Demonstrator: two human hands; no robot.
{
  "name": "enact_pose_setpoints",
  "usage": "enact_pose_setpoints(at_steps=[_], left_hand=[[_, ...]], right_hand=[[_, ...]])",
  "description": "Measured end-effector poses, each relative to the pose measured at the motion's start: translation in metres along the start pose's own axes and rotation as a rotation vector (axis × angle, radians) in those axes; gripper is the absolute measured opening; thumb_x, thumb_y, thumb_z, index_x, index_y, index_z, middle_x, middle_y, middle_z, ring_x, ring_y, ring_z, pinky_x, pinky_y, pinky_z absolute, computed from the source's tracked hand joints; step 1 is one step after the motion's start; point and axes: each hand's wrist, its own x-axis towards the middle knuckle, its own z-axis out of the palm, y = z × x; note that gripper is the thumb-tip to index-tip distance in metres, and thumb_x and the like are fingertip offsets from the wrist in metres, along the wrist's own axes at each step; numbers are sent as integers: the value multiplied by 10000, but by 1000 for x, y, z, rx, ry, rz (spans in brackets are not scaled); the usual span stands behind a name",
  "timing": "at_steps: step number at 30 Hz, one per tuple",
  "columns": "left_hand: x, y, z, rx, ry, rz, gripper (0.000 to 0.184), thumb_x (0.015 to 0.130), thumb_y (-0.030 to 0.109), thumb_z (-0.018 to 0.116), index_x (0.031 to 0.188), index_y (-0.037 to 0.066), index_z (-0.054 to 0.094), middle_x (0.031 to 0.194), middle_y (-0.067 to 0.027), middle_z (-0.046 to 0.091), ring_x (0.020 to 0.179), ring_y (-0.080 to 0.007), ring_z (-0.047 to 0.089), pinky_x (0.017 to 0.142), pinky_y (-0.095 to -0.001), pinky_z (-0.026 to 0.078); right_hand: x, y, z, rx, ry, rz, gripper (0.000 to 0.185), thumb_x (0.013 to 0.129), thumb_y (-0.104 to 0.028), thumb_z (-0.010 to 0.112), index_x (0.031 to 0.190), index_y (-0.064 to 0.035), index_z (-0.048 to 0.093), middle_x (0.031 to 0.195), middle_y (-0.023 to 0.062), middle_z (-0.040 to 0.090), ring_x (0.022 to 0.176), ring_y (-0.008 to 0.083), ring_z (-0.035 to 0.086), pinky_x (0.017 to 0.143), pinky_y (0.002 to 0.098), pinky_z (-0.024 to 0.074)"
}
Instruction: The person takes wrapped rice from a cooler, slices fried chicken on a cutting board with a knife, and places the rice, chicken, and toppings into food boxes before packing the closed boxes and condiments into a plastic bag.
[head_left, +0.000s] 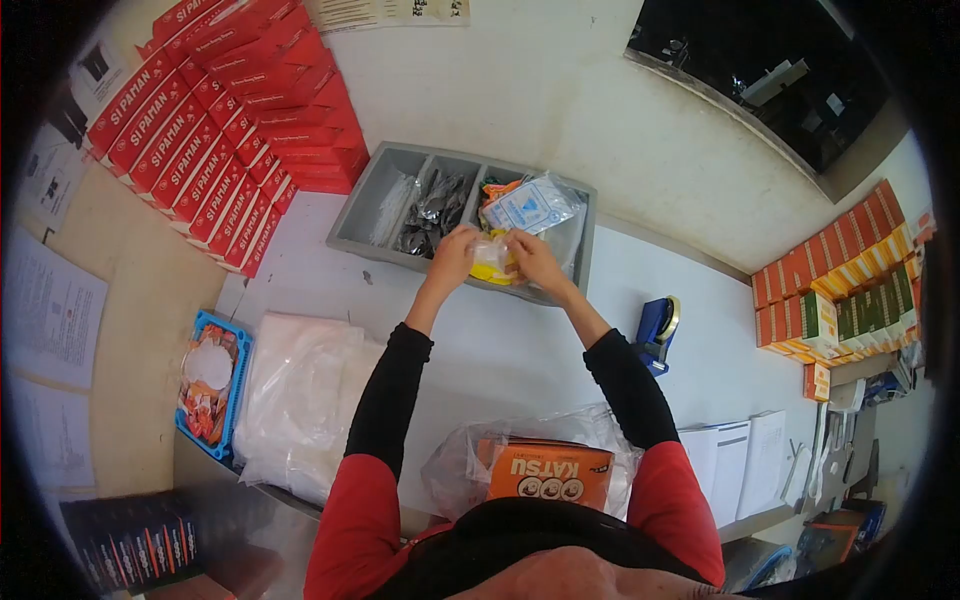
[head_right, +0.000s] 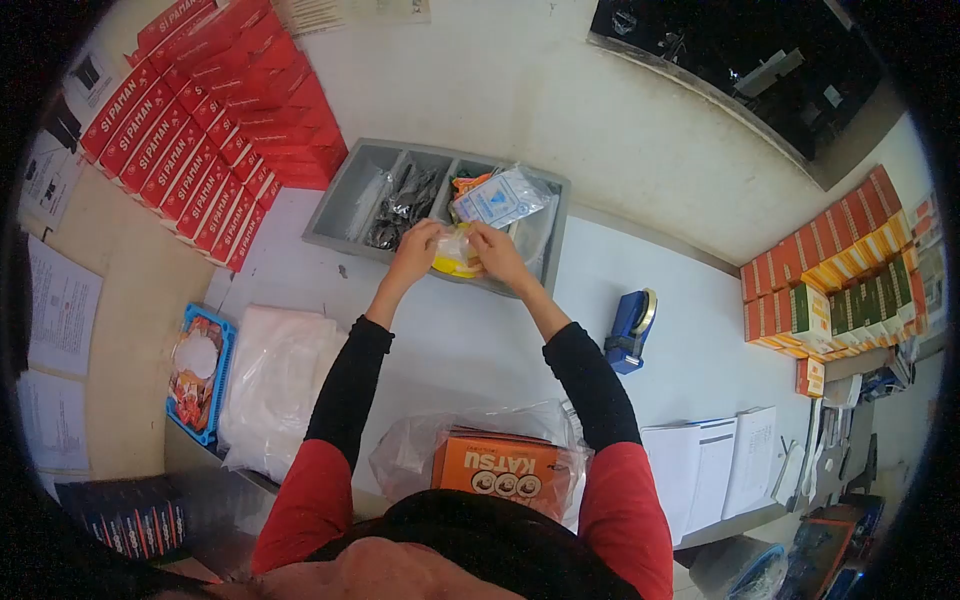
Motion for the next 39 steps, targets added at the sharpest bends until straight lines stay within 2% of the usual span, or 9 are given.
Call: enact_pose_setpoints(at_steps=[5,11,13,15,18,20,33,36,39], left_hand=[[-1,-10,0,112,-46,-88,124,754,29,524,864,-11,566,918,-139,553,872,-308,560,786,-343,440],[-8,-14,6,107,-5,-57,129,769,91,586,856,-4,576,917,-133,556,885,-307,562,805,-353,437],[-8,-17,6,92,-3,-30,136,774,98,594,866,0,577,919,-131,556,891,-304,562,808,-352,435],[-8,-17,7,80,-5,-1,143,780,105,601,877,3,578,921,-129,556,896,-300,562,811,-352,434],[-8,-11,4,81,-8,-23,140,795,110,597,881,2,579,917,-128,552,892,-292,560,796,-345,434],[-8,-10,1,59,-44,-57,147,801,116,598,887,-1,579,921,-125,546,885,-286,556,774,-335,434],[-7,-11,5,132,-48,-66,235,726,82,639,948,18,594,917,-131,528,884,-314,544,765,-368,442],[-6,-23,8,198,-97,-101,254,705,83,641,946,17,591,930,-129,531,899,-313,541,771,-367,440],[-7,-28,11,197,-39,-57,232,714,95,630,929,16,591,938,-122,533,904,-306,540,765,-366,441]], right_hand=[[-6,-10,-19,319,114,200,227,920,-338,443,996,-142,529,930,-1,555,662,127,597,528,263,470],[17,23,-58,690,325,-73,186,907,-332,472,965,-164,525,857,1,554,680,102,567,554,221,457],[27,45,-87,1020,104,-220,199,870,-318,539,1003,-170,539,880,-8,583,717,127,572,614,283,462],[15,16,-85,786,-22,-62,203,828,-282,599,982,-153,573,840,-5,599,722,143,573,665,346,469],[4,-13,-18,-26,190,-52,237,778,-253,646,976,-132,598,818,41,617,700,213,598,668,362,468],[0,-8,-2,-631,176,-441,219,757,-236,652,926,-101,621,824,100,621,733,277,602,673,367,463],[13,21,-7,-493,461,-372,170,781,-168,635,827,-5,657,826,132,636,691,270,612,620,345,469],[24,40,-10,-215,589,-328,181,820,-191,601,832,-19,655,806,75,647,651,156,586,585,304,454],[18,24,-20,210,480,36,206,854,-221,561,812,-42,653,754,19,623,618,115,541,564,289,420]])
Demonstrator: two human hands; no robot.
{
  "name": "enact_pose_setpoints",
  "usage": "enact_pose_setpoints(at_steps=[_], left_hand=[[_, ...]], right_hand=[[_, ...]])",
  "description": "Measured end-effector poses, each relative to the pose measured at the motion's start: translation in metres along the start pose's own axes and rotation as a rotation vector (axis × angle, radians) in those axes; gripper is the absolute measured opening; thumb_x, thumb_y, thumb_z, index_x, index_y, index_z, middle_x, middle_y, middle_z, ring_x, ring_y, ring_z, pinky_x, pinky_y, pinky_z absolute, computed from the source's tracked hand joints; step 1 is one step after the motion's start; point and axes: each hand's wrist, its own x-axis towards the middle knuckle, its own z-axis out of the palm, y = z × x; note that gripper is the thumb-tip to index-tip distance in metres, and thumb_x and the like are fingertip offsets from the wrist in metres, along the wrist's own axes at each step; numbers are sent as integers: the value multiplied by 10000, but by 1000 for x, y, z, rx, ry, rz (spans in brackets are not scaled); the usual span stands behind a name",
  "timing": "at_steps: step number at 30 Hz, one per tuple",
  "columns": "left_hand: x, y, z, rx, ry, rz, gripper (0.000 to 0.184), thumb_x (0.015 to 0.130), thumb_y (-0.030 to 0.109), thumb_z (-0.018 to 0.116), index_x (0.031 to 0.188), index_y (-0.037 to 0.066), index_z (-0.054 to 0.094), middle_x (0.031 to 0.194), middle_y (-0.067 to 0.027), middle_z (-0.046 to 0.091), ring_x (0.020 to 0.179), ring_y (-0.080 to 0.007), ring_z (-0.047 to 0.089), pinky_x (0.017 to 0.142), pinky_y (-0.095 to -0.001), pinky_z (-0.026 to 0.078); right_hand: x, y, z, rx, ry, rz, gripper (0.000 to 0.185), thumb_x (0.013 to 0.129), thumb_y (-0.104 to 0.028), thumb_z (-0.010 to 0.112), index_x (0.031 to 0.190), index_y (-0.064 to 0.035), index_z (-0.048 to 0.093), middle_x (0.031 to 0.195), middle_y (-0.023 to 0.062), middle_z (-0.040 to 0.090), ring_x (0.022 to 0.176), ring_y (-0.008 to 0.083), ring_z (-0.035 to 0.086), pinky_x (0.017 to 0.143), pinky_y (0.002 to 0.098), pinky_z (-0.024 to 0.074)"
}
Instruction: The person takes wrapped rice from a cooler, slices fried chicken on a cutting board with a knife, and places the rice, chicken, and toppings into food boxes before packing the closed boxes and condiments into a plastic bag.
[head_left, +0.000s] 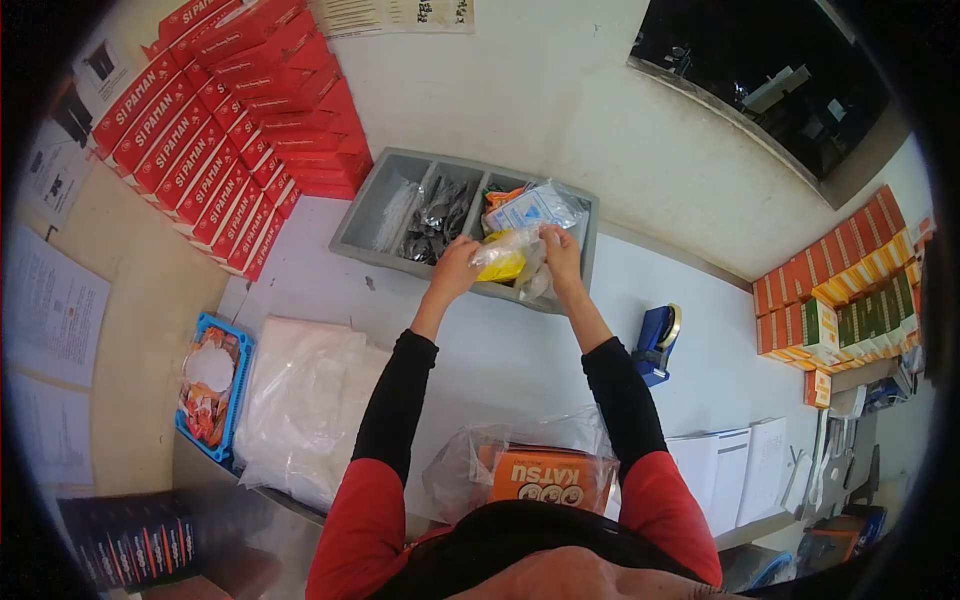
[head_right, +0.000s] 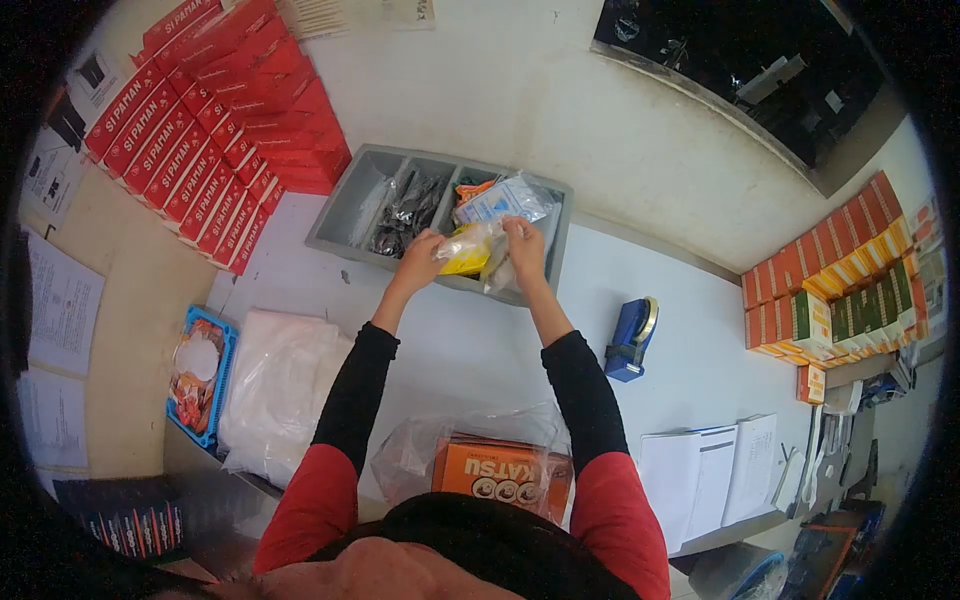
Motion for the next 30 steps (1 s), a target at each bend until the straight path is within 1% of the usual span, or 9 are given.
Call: enact_pose_setpoints(at_steps=[6,9,11,12,15,17,22,24,30], left_hand=[[-1,6,-2,-38,9,-62,196,724,90,614,906,19,592,930,-110,537,895,-304,544,755,-367,442],[-2,6,-2,-7,19,-41,180,723,81,612,893,23,592,921,-111,537,885,-307,545,752,-369,443],[-3,8,-4,-14,-5,-40,179,731,58,608,893,-10,575,917,-139,535,877,-327,543,763,-361,438],[-3,8,-4,-15,-7,-39,179,731,58,608,893,-10,575,917,-139,535,877,-327,543,763,-361,438],[-3,8,-2,-32,-8,-17,181,728,55,607,895,-6,574,918,-143,531,871,-336,539,760,-364,436],[-3,6,-1,-2,4,-17,188,725,52,608,903,0,581,917,-133,531,892,-316,535,766,-374,436],[-5,17,-1,199,-54,-36,191,711,88,618,902,74,622,1022,-58,517,1021,-246,489,788,-418,445],[-6,27,-4,268,-126,-93,211,716,103,619,927,91,626,1051,-43,508,1059,-230,467,796,-453,441],[0,34,-23,460,-351,-50,310,773,219,618,1069,129,600,1169,-61,488,1145,-237,412,897,-505,368]], right_hand=[[20,-1,-21,375,74,-138,207,859,-298,552,789,-112,609,686,-44,539,548,60,441,549,231,409],[37,-7,-46,642,294,14,223,855,-335,556,797,-123,593,633,-46,488,539,68,433,530,247,403],[38,-25,-64,1049,-80,-14,234,842,-364,571,800,-134,571,601,-39,452,508,98,423,530,272,410],[39,-33,-63,1048,-78,-14,234,842,-364,571,800,-134,571,601,-39,452,508,98,423,530,272,410],[31,-44,-44,338,-234,309,265,842,-346,566,899,-89,594,634,6,540,531,153,491,567,310,441],[11,-39,-15,-547,-262,-406,300,838,-330,577,946,-56,633,692,66,619,595,194,558,618,322,461],[43,-19,-13,-467,-60,-498,298,778,-310,655,825,-19,691,755,131,657,681,157,603,657,300,476],[25,-64,-29,-169,-114,-267,233,827,-242,602,901,-34,678,752,43,652,707,132,600,654,255,468],[-30,-130,-70,157,-269,-62,341,870,-247,547,1119,-16,568,975,58,625,783,118,596,662,234,484]])
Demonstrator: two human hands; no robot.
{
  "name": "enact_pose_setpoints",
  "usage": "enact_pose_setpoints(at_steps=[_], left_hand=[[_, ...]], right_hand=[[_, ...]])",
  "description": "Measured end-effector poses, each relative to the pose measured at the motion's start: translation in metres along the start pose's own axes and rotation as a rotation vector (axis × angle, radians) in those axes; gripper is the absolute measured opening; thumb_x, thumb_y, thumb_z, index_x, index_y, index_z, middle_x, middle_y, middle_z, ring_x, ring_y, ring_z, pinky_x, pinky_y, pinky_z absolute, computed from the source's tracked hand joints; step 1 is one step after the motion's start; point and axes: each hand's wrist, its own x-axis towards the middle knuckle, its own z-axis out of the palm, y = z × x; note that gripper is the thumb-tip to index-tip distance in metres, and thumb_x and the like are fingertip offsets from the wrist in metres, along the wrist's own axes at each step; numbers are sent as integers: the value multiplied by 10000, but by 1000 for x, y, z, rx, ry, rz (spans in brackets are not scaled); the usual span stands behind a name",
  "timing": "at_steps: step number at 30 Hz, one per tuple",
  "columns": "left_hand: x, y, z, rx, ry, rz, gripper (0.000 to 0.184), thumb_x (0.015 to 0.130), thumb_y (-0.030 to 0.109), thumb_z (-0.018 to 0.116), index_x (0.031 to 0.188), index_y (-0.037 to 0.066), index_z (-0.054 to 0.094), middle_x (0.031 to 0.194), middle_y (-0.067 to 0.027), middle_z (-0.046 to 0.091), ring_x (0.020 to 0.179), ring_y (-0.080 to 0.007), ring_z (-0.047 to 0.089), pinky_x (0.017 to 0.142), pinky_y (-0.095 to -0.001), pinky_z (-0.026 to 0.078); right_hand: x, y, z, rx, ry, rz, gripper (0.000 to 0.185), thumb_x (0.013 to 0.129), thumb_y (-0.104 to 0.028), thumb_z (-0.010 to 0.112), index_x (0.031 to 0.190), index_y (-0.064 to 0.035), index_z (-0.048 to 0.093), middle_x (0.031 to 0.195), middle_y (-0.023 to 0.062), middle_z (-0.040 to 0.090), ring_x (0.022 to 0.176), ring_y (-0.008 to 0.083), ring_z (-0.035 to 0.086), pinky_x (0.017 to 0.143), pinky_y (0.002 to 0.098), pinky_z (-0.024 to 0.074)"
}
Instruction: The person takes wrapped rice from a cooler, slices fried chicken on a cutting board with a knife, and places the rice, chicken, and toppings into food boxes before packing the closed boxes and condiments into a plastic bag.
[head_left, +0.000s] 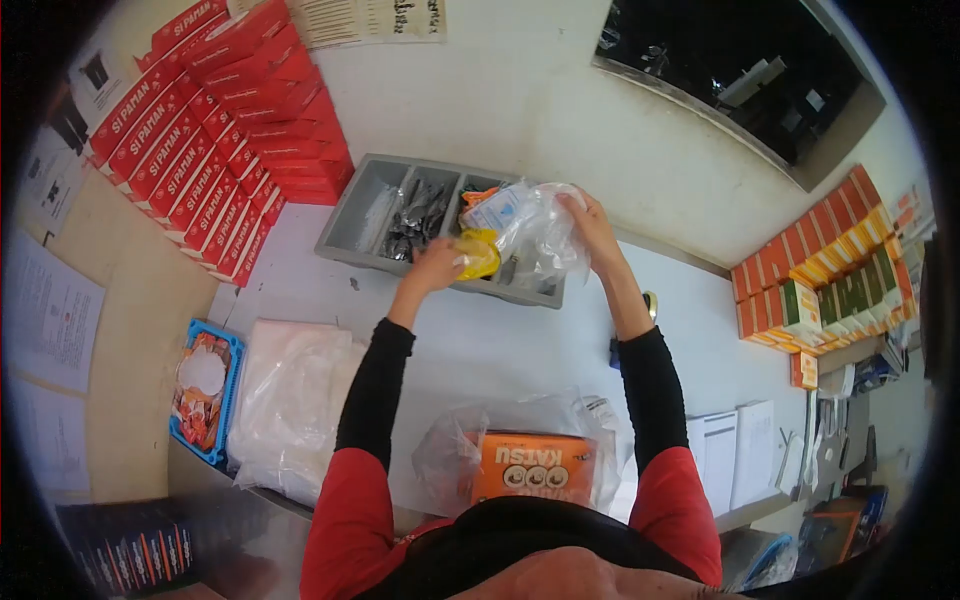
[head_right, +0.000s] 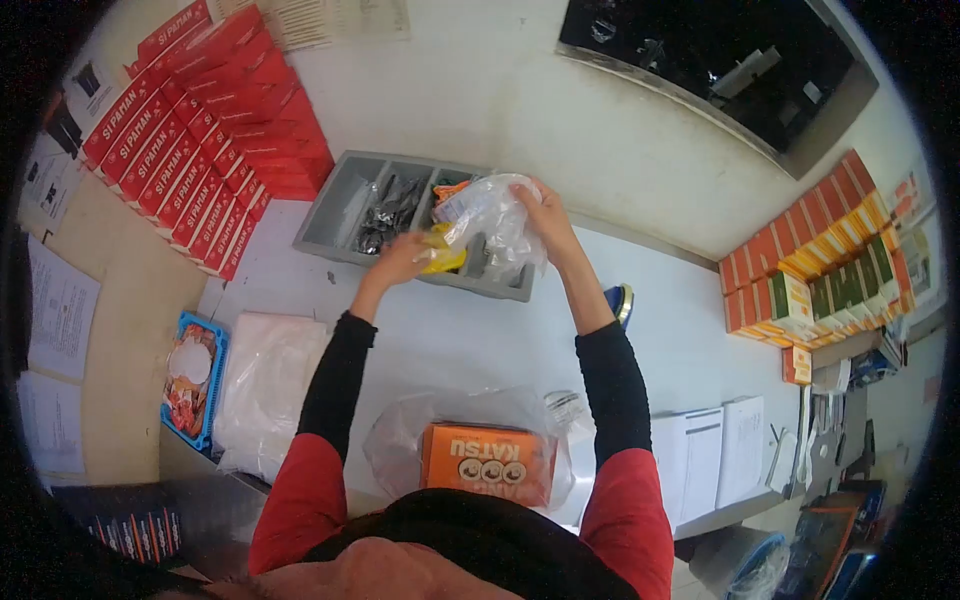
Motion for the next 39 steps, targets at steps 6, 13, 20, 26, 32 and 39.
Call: enact_pose_setpoints(at_steps=[6,13,20,26,32,39], left_hand=[[-156,75,-137,-1041,215,90,529,715,426,681,998,8,521,939,-97,534,924,-232,508,827,-343,377],[-296,172,-82,-537,512,-162,369,687,198,703,923,-5,504,816,-52,508,777,-154,506,719,-264,387],[-324,181,-120,-1362,149,-85,33,797,-19,560,827,-28,571,831,-48,569,755,-96,535,654,-241,444],[-328,177,-123,-1187,437,-91,109,830,-9,540,894,-40,623,752,-48,559,661,-115,538,622,-237,425],[-336,171,-119,-1351,336,-134,90,818,-16,577,885,-46,629,758,-49,552,635,-122,558,630,-235,450],[-336,188,-114,-1449,321,-128,64,819,40,592,825,-19,617,758,-66,596,647,-162,595,647,-266,454]], right_hand=[[-155,-68,-8,703,-9,-413,414,865,-332,503,1180,-70,444,888,22,488,827,137,484,743,299,438],[-309,-5,78,521,154,-319,500,843,-261,506,1265,-34,363,1062,98,443,979,227,442,876,400,384],[-284,12,158,-514,-474,-138,424,782,-102,545,1197,-45,476,1161,148,521,1074,311,493,895,368,392],[-278,-11,184,-1115,-1118,-82,429,750,-103,577,1174,-93,509,1102,141,556,1003,312,539,860,399,418],[-265,-3,87,-962,-1092,-155,580,704,-138,648,1253,-190,468,1143,124,534,1085,315,506,821,495,426],[-328,26,57,-1482,-551,-509,813,613,-312,751,1319,-336,349,1329,89,364,1178,250,383,819,533,368]])
